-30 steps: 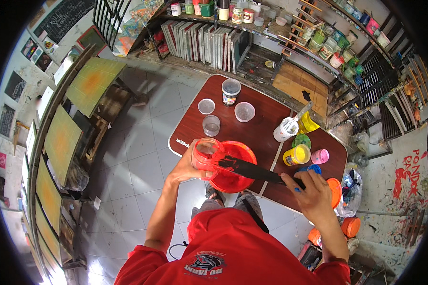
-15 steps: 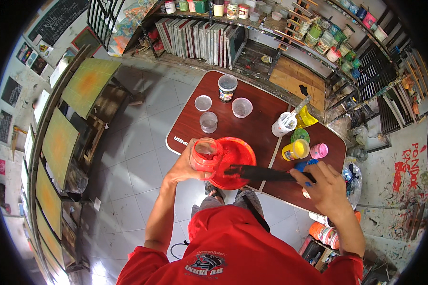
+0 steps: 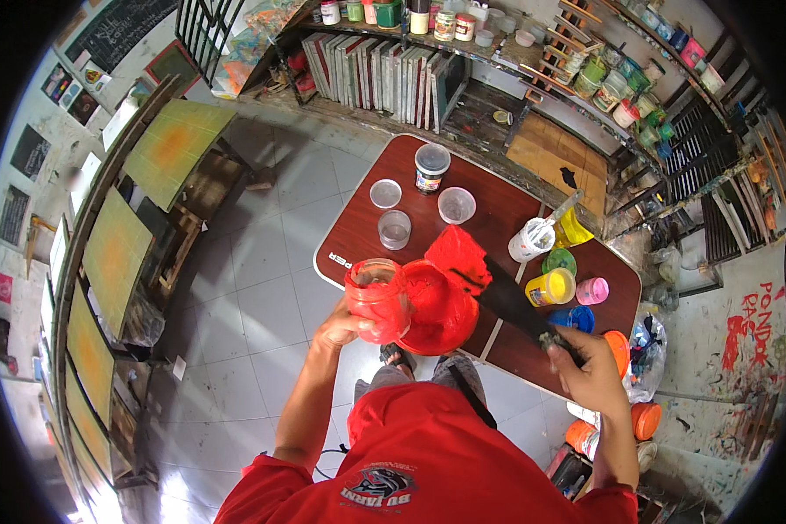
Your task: The person mixes red paint in a bucket using a spatula, periodically scraping paint from a smaller container and wiping the spatula on the side of the bucket.
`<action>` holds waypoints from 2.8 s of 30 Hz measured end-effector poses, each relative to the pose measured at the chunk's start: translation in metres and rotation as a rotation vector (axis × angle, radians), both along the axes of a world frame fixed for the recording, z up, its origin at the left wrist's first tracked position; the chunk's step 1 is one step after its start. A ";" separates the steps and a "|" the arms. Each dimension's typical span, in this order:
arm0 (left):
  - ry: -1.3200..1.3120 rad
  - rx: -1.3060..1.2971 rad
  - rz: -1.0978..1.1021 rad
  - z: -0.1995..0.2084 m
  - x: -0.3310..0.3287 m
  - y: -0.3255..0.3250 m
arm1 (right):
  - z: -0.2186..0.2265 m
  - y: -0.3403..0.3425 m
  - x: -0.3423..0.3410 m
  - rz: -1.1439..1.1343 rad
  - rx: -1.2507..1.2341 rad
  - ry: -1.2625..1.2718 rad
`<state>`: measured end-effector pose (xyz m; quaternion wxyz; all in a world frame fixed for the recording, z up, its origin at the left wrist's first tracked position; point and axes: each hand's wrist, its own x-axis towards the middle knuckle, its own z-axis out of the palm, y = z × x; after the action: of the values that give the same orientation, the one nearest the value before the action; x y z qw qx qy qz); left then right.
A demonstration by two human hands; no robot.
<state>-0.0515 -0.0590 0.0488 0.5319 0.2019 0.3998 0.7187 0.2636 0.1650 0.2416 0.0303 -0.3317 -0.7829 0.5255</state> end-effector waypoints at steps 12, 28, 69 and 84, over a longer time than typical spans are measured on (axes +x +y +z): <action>-0.287 0.487 0.003 0.018 0.000 0.027 | -0.027 -0.023 0.009 0.142 -0.348 -0.087; -0.371 0.710 -0.043 0.001 0.003 0.035 | -0.032 -0.020 0.010 0.202 -0.280 -0.091; 0.046 -0.032 -0.270 0.040 -0.028 -0.008 | -0.012 -0.002 -0.021 0.144 0.050 -0.121; 0.394 -0.082 -0.273 0.038 -0.018 0.003 | 0.012 0.013 -0.023 0.209 0.732 0.062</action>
<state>-0.0696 -0.0562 0.0867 0.5437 0.3683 0.4937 0.5701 0.2410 0.1775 0.2541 0.1168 -0.2013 -0.9471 0.2212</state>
